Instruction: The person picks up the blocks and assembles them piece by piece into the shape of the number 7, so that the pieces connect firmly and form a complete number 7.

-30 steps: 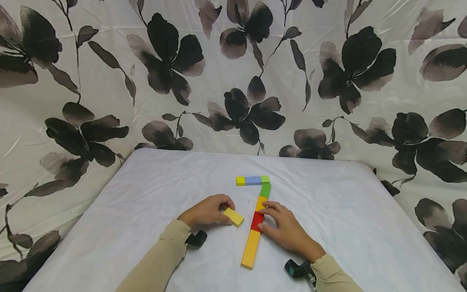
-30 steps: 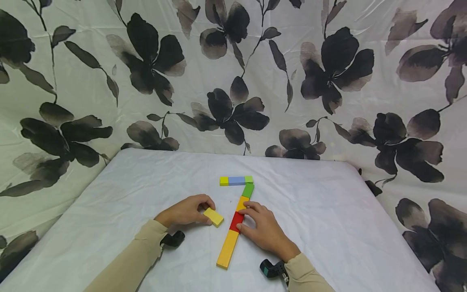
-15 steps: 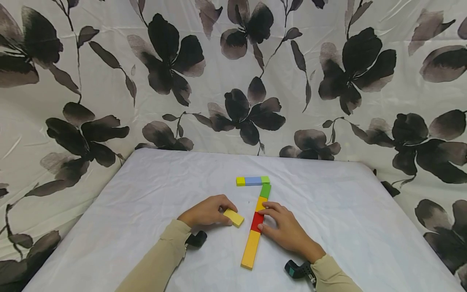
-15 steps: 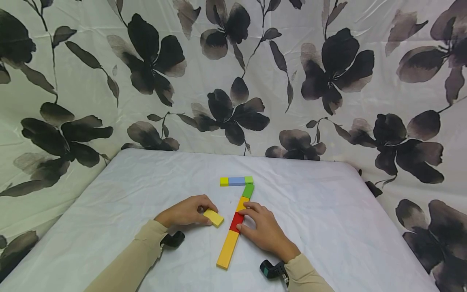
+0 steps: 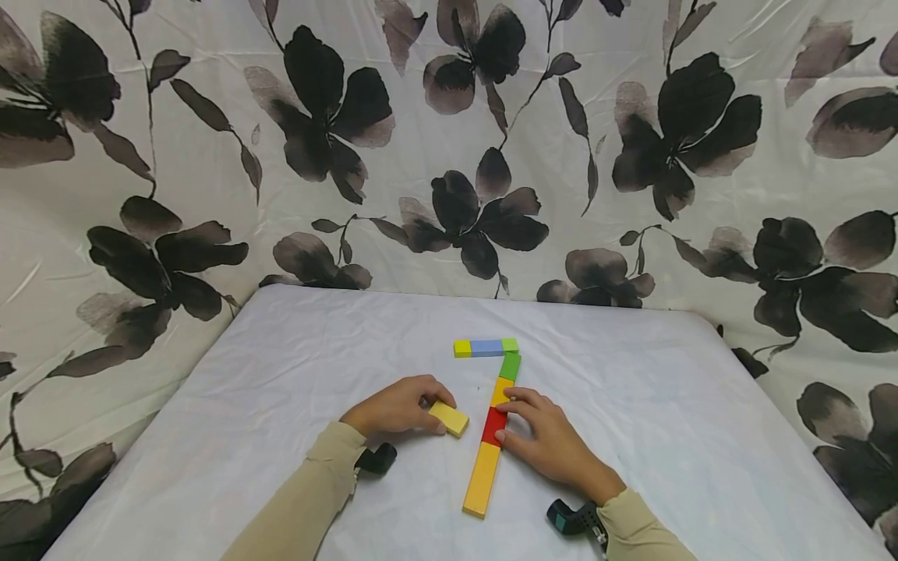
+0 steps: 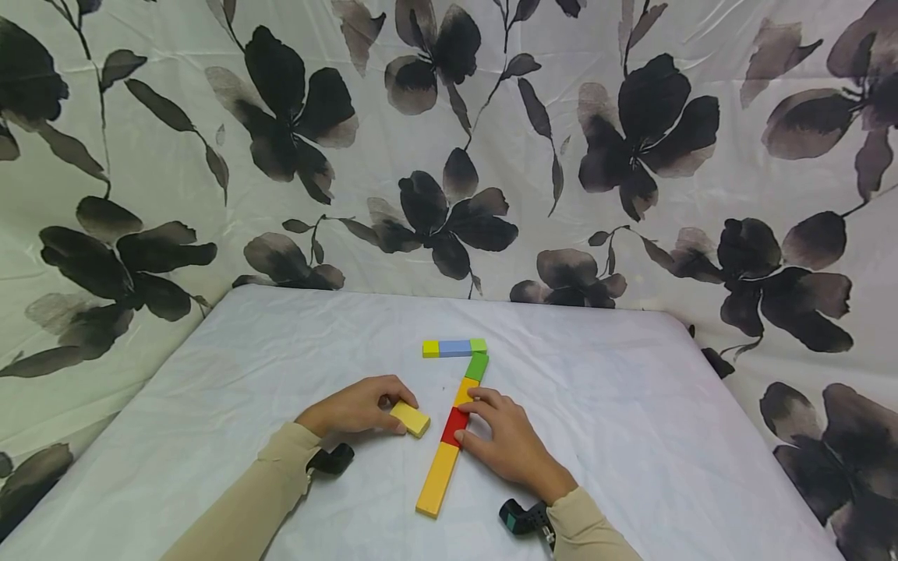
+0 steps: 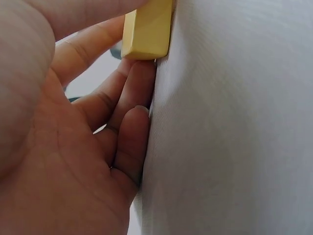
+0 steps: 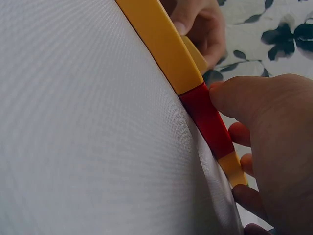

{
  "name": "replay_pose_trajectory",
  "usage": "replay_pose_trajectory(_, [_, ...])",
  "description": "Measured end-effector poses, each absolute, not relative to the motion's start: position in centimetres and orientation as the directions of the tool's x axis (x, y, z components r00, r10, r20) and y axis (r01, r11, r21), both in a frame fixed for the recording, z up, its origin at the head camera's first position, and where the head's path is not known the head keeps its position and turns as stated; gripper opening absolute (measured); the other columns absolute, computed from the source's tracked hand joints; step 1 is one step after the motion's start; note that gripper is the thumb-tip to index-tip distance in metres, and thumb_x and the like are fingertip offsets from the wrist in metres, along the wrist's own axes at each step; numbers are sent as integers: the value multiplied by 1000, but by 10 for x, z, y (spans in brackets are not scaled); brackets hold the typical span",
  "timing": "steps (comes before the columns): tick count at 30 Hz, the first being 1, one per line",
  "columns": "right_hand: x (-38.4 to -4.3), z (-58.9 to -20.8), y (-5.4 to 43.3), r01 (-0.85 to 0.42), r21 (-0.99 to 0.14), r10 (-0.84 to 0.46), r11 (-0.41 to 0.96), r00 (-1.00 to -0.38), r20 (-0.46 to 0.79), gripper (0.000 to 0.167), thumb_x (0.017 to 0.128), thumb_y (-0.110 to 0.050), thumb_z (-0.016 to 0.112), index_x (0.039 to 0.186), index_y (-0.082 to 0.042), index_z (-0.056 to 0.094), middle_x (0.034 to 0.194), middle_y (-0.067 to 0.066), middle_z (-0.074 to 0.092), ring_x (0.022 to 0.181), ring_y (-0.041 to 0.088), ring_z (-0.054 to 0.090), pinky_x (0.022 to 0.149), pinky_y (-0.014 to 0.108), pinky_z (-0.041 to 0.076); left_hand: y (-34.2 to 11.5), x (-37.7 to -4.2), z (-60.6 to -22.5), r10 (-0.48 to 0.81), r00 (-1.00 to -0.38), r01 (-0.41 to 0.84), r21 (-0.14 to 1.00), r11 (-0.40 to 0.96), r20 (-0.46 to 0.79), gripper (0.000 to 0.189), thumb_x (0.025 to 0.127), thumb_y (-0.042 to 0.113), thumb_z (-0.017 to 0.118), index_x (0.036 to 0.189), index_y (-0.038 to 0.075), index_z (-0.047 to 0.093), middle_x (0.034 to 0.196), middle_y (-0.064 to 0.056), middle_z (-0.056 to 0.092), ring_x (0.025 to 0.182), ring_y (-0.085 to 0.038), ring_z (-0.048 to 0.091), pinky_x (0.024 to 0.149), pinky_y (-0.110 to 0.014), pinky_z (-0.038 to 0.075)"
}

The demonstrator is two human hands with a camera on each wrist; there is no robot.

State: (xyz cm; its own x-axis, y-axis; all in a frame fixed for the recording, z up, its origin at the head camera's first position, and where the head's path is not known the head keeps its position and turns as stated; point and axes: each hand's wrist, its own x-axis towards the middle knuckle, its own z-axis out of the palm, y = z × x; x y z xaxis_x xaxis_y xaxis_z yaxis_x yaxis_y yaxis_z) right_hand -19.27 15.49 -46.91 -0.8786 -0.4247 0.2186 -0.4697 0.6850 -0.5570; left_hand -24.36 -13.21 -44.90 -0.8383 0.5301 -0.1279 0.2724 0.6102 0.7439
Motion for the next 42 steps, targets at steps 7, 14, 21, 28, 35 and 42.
replay_pose_trajectory(7, [-193,-469,154,-472,-554,-427,686,-877,219,38,92,-42,71,127,-25,68,145,-5,49,136,21,42,107,53,35,-134,-243,-448,538,-834,269,759,593,-125,29,82,18,84,108,25,71,104,9,63,103,-17,54,101,-42,43])
replay_pose_trajectory(14, [-193,-467,154,-457,-559,-424,692,-884,197,39,92,-40,73,128,-26,68,146,-6,48,136,20,41,108,52,34,-134,-243,-447,546,-829,261,777,573,-123,29,83,19,84,108,23,70,104,8,63,102,-18,53,101,-43,43])
replay_pose_trajectory(21, [-192,-466,153,-452,-559,-421,696,-886,192,39,92,-40,72,128,-26,67,146,-6,48,136,21,41,109,52,34,-134,-244,-447,550,-826,260,782,567,-124,28,83,19,83,108,23,70,104,8,63,104,-18,53,103,-43,42])
replay_pose_trajectory(28, [-193,-466,153,-449,-563,-419,694,-888,192,38,92,-41,72,128,-26,67,146,-6,48,136,21,41,109,52,34,-133,-245,-447,545,-829,253,782,570,-128,28,84,21,83,109,25,71,105,9,64,103,-17,55,101,-41,44])
replay_pose_trajectory(35, [-192,-466,154,-459,-562,-423,688,-883,203,39,93,-43,71,127,-26,68,146,-6,48,136,21,41,109,53,34,-133,-244,-444,515,-847,220,797,562,-129,27,85,24,81,109,24,70,105,7,64,100,-18,56,94,-37,47])
replay_pose_trajectory(42, [-192,-466,154,-461,-559,-425,690,-882,203,39,93,-43,71,127,-26,68,146,-5,49,137,21,41,109,54,34,-133,-245,-445,491,-866,221,802,555,-101,28,84,24,81,109,22,69,102,5,63,96,-18,56,86,-35,47])
